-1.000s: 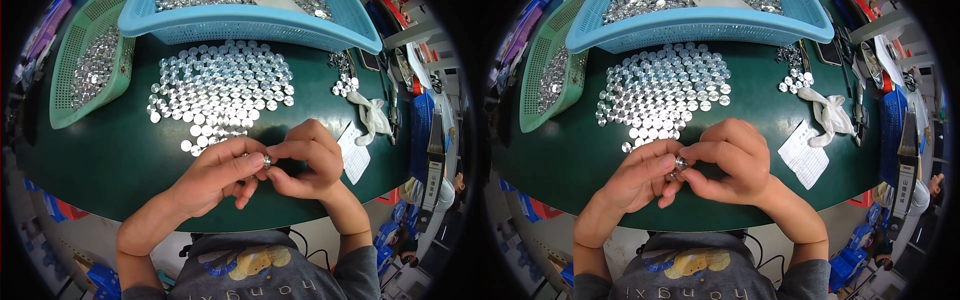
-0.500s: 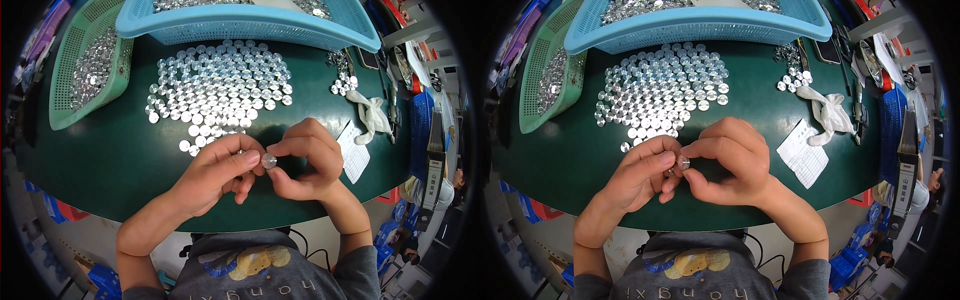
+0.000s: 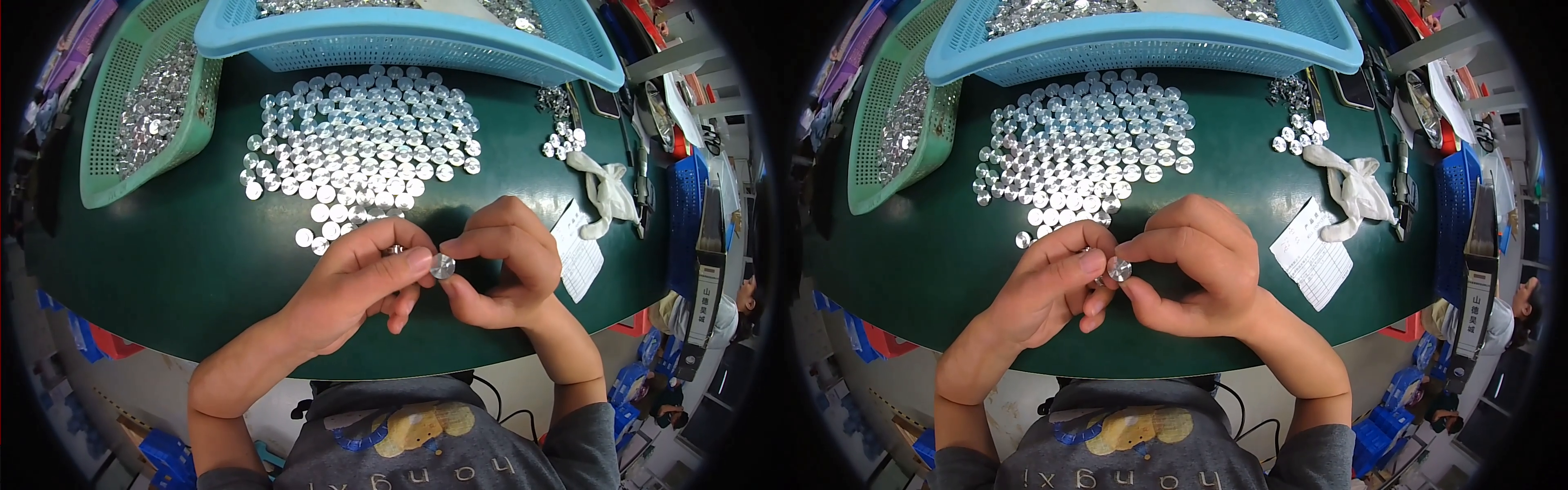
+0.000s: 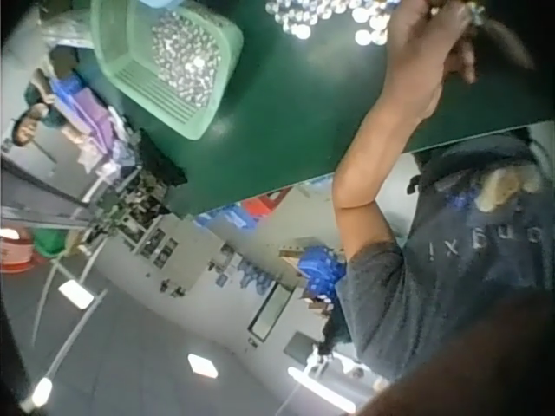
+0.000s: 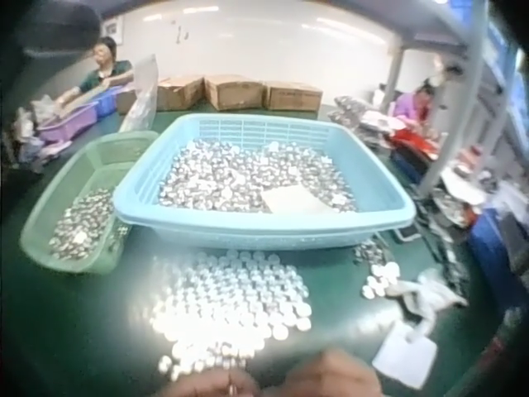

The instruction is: The person inspects and sorts small circular metal parts by hand at a workbench, moving them from a storage crate into a plastic basket.

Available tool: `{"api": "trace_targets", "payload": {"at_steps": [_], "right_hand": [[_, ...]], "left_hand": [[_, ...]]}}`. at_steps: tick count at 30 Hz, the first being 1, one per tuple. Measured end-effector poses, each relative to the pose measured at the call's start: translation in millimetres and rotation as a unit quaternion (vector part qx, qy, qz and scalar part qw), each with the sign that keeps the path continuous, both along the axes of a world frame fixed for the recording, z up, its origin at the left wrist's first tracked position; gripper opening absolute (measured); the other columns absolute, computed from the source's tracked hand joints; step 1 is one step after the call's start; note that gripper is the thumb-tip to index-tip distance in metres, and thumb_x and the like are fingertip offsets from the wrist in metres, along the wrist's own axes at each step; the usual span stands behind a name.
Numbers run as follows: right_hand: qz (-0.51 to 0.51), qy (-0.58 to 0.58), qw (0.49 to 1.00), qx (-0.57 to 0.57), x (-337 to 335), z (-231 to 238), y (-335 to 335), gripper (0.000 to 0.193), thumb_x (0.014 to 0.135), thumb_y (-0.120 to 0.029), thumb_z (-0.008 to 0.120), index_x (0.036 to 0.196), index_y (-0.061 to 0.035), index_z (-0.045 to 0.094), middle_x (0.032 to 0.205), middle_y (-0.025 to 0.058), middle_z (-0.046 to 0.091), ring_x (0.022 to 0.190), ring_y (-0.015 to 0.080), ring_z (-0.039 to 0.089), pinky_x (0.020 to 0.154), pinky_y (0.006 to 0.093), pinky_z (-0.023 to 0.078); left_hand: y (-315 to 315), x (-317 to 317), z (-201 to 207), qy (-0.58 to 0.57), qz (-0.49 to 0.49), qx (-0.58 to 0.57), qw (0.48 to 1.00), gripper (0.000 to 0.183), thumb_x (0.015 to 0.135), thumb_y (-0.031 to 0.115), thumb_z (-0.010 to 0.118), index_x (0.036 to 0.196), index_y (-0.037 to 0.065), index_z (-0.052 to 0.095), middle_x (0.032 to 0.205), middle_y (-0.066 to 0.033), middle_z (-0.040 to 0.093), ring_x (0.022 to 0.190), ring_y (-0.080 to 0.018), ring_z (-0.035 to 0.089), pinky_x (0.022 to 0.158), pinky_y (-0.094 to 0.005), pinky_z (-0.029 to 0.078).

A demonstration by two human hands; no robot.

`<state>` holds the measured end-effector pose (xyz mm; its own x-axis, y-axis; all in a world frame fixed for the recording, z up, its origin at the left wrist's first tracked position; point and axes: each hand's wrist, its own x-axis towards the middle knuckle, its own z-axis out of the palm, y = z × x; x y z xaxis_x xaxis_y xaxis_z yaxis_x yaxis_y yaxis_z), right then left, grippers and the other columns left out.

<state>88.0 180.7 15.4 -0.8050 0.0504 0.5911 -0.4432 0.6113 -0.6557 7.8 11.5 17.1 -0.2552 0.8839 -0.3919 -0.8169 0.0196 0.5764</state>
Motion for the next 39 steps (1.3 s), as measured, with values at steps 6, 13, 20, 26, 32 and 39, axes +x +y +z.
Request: {"api": "trace_targets", "payload": {"at_steps": [6,13,20,26,32,39], "right_hand": [[-0.024,-0.05,0.998,-0.001,-2.9,-6.1,-6.6,0.026,0.057,-0.013,0.071,0.08,-0.005,0.061,0.071,0.0061,0.055,0.058,0.0195,0.054,0.049,0.0273,0.04],[0.011,-0.128,0.983,0.132,-3.2,-13.2,-13.3,0.027,0.057,-0.022,0.073,0.076,-0.0106,0.058,0.072,0.0021,0.051,0.063,0.0199,0.052,0.054,0.0317,0.038],[0.015,-0.091,0.986,0.14,-4.5,-18.8,-18.9,0.026,0.055,-0.019,0.074,0.075,-0.0108,0.059,0.071,0.0017,0.051,0.06,0.0188,0.052,0.052,0.0302,0.038],[-0.037,0.015,0.998,0.056,-1.5,-4.7,-10.1,0.027,0.054,-0.015,0.075,0.076,-0.0069,0.062,0.066,0.0035,0.054,0.054,0.017,0.051,0.046,0.027,0.036],[-0.055,0.049,0.996,0.039,-0.4,-1.6,-7.6,0.027,0.055,-0.013,0.074,0.078,-0.0058,0.064,0.066,0.0036,0.055,0.054,0.016,0.051,0.046,0.0258,0.036],[-0.048,0.05,0.997,0.033,-1.4,-2.3,-7.5,0.026,0.055,-0.013,0.074,0.078,-0.006,0.063,0.066,0.0034,0.055,0.054,0.0155,0.051,0.046,0.0257,0.036]], "left_hand": [[-0.7,-3.2,-0.2,0.072,0.056,-0.029,0.995,0.016,0.087,0.02,0.054,0.089,0.005,0.048,0.08,-0.0042,0.054,0.056,-0.0072,0.05,0.048,-0.0193,0.041],[-4.9,-19.5,4.5,0.029,0.199,-0.02,0.979,0.013,0.082,0.014,0.053,0.089,0.005,0.046,0.086,-0.0089,0.055,0.058,-0.0107,0.052,0.05,-0.0214,0.044],[-1.3,-14.5,6.3,0.084,0.157,-0.055,0.982,0.013,0.086,0.016,0.052,0.093,0.006,0.047,0.084,-0.0032,0.05,0.06,-0.0062,0.046,0.046,-0.0197,0.038],[-3.5,-6.8,4.8,0.014,0.075,-0.048,0.996,0.017,0.087,0.018,0.053,0.095,0.004,0.048,0.082,-0.0027,0.052,0.06,-0.0053,0.048,0.046,-0.0192,0.04],[-2.8,-3.1,4.1,-0.067,-0.02,0.004,0.998,0.027,0.088,0.023,0.054,0.103,0.001,0.05,0.083,-0.0029,0.054,0.062,-0.0051,0.049,0.048,-0.0186,0.043],[-2.2,-4.3,0.8,-0.061,-0.029,0.014,0.998,0.026,0.088,0.022,0.054,0.103,0.001,0.05,0.083,-0.0028,0.054,0.06,-0.0048,0.049,0.047,-0.0182,0.042]]}}
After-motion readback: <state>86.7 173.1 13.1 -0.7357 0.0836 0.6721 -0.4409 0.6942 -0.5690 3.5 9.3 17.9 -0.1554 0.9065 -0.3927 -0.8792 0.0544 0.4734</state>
